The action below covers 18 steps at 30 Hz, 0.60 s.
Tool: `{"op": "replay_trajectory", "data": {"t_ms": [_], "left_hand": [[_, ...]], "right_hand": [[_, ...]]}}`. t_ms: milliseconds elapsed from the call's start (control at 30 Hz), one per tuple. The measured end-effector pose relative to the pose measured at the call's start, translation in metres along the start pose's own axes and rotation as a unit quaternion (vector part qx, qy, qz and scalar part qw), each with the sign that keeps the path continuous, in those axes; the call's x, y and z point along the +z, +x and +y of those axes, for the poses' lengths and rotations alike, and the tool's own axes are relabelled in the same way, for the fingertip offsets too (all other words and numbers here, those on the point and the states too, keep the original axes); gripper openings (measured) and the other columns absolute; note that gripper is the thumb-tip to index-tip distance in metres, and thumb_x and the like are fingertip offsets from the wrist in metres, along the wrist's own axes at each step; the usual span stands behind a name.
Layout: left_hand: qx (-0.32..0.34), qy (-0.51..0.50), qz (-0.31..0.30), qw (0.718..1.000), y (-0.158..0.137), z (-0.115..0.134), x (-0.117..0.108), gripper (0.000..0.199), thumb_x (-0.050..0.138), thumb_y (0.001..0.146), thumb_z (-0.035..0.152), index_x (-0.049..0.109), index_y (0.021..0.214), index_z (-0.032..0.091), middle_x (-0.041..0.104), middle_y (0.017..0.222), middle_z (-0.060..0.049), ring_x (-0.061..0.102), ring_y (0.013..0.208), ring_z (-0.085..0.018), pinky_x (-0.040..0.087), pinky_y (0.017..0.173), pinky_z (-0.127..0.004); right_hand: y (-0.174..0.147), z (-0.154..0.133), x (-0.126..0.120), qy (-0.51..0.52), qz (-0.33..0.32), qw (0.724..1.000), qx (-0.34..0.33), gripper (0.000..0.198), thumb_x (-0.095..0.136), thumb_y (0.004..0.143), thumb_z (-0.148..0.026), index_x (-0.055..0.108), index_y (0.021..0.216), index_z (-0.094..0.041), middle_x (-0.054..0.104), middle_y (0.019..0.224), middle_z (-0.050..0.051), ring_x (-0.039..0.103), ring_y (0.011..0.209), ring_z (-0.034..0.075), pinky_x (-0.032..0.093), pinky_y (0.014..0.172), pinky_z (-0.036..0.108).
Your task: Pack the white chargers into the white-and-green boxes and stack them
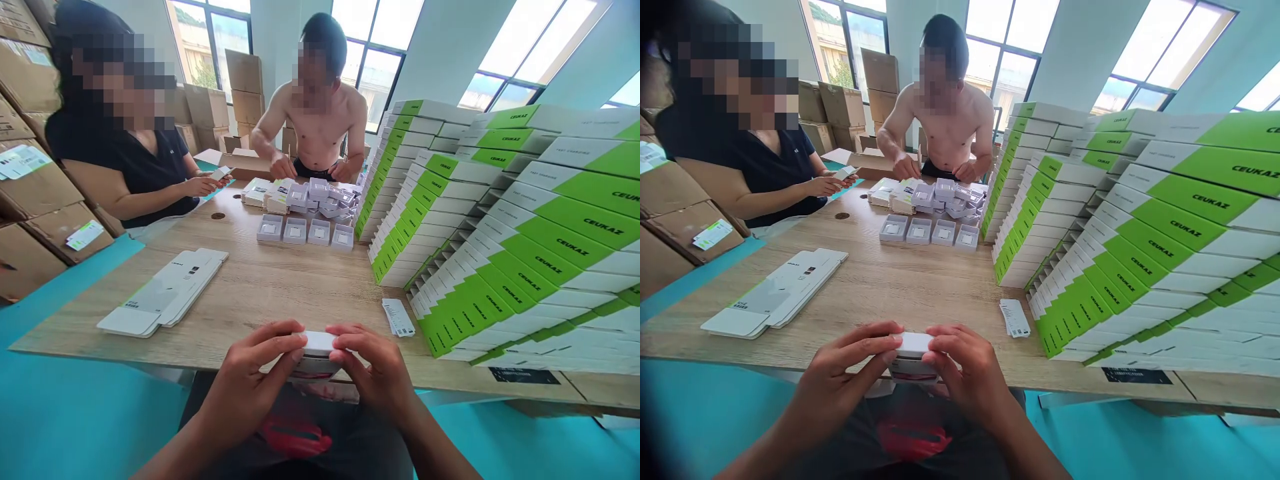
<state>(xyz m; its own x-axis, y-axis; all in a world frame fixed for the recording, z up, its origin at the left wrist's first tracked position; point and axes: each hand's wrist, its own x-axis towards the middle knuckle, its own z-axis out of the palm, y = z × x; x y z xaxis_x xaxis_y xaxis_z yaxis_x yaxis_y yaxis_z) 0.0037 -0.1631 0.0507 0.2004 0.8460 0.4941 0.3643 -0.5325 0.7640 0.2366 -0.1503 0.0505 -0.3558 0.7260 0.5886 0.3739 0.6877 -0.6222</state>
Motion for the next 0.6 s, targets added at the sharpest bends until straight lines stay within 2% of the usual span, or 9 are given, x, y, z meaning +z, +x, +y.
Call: {"op": "replay_trajectory", "data": {"t_ms": [100, 200, 267, 333, 367, 433, 500, 567, 600], "left_hand": [[0.033, 0.012, -0.01, 0.999, -0.004, -0.002, -0.005, 0.024, 0.064, 0.098, 0.016, 0.077, 0.112, 0.029, 0.075, 0.123, -0.004, 0.074, 0.107, -0.019, 0.063, 0.087, -0.023], [0.119, 0.057, -0.02, 0.991, -0.007, -0.014, -0.009, 0.028, 0.063, 0.098, 0.014, 0.072, 0.122, 0.025, 0.072, 0.129, -0.009, 0.073, 0.112, -0.021, 0.061, 0.094, -0.027], [0.183, 0.09, -0.022, 0.979, -0.011, -0.027, -0.007, 0.033, 0.063, 0.098, 0.013, 0.069, 0.128, 0.025, 0.07, 0.133, -0.012, 0.072, 0.116, -0.022, 0.06, 0.096, -0.029], [0.215, 0.1, -0.016, 0.971, -0.016, -0.04, 0.002, 0.038, 0.061, 0.098, 0.011, 0.065, 0.132, 0.028, 0.067, 0.138, -0.012, 0.07, 0.12, -0.023, 0.06, 0.098, -0.033], [0.206, 0.09, -0.008, 0.974, -0.02, -0.045, 0.008, 0.041, 0.061, 0.099, 0.013, 0.061, 0.136, 0.029, 0.066, 0.14, -0.013, 0.069, 0.122, -0.023, 0.06, 0.098, -0.034], [0.14, 0.059, 0.002, 0.988, -0.026, -0.051, 0.022, 0.045, 0.06, 0.101, 0.022, 0.05, 0.144, 0.029, 0.067, 0.138, -0.014, 0.072, 0.117, -0.024, 0.064, 0.091, -0.034], [0.062, 0.049, 0.001, 0.997, -0.028, -0.051, 0.032, 0.051, 0.059, 0.102, 0.036, 0.043, 0.149, 0.028, 0.076, 0.122, -0.011, 0.078, 0.1, -0.023, 0.066, 0.077, -0.028], [0.09, 0.088, -0.003, 0.992, -0.019, -0.05, 0.032, 0.043, 0.057, 0.102, 0.042, 0.052, 0.143, 0.03, 0.08, 0.111, -0.006, 0.079, 0.091, -0.021, 0.065, 0.077, -0.025], [0.16, 0.12, -0.015, 0.98, -0.011, -0.05, 0.03, 0.042, 0.056, 0.103, 0.041, 0.054, 0.143, 0.03, 0.079, 0.114, -0.007, 0.078, 0.097, -0.022, 0.064, 0.085, -0.027]], "right_hand": [[-0.004, 0.008, -0.008, -0.038, -0.024, 0.996, -0.079, 0.021, 0.069, 0.096, -0.024, 0.066, 0.117, -0.025, 0.076, 0.121, 0.011, 0.072, 0.11, 0.021, 0.06, 0.093, 0.036], [-0.007, 0.012, -0.013, -0.085, -0.039, 0.986, -0.135, 0.028, 0.068, 0.096, -0.019, 0.064, 0.122, -0.024, 0.074, 0.125, 0.014, 0.07, 0.114, 0.022, 0.06, 0.094, 0.039], [-0.009, 0.013, -0.012, -0.102, -0.048, 0.983, -0.145, 0.027, 0.069, 0.095, -0.016, 0.064, 0.12, -0.024, 0.074, 0.126, 0.014, 0.07, 0.114, 0.022, 0.061, 0.093, 0.039], [-0.012, 0.014, -0.007, -0.096, -0.056, 0.985, -0.131, 0.025, 0.067, 0.095, -0.015, 0.065, 0.118, -0.024, 0.073, 0.128, 0.014, 0.07, 0.113, 0.022, 0.061, 0.092, 0.038], [-0.014, 0.013, -0.006, -0.085, -0.053, 0.988, -0.117, 0.023, 0.065, 0.096, -0.015, 0.065, 0.117, -0.024, 0.072, 0.128, 0.014, 0.071, 0.113, 0.022, 0.061, 0.092, 0.037], [-0.018, 0.012, -0.005, -0.054, -0.023, 0.996, -0.069, 0.018, 0.061, 0.099, -0.016, 0.064, 0.114, -0.025, 0.072, 0.128, 0.012, 0.072, 0.113, 0.021, 0.061, 0.092, 0.035], [-0.019, 0.008, -0.013, -0.021, 0.02, 1.0, 0.0, 0.016, 0.058, 0.101, -0.023, 0.062, 0.117, -0.026, 0.074, 0.124, 0.012, 0.073, 0.111, 0.021, 0.061, 0.09, 0.033], [-0.014, 0.002, -0.028, 0.006, 0.014, 0.998, 0.054, 0.03, 0.062, 0.098, -0.041, 0.059, 0.123, -0.025, 0.075, 0.117, 0.012, 0.074, 0.107, 0.023, 0.061, 0.089, 0.032], [-0.009, -0.002, -0.035, 0.01, -0.01, 0.998, 0.069, 0.039, 0.066, 0.094, -0.049, 0.06, 0.124, -0.024, 0.075, 0.116, 0.012, 0.074, 0.107, 0.024, 0.061, 0.09, 0.032]]}}
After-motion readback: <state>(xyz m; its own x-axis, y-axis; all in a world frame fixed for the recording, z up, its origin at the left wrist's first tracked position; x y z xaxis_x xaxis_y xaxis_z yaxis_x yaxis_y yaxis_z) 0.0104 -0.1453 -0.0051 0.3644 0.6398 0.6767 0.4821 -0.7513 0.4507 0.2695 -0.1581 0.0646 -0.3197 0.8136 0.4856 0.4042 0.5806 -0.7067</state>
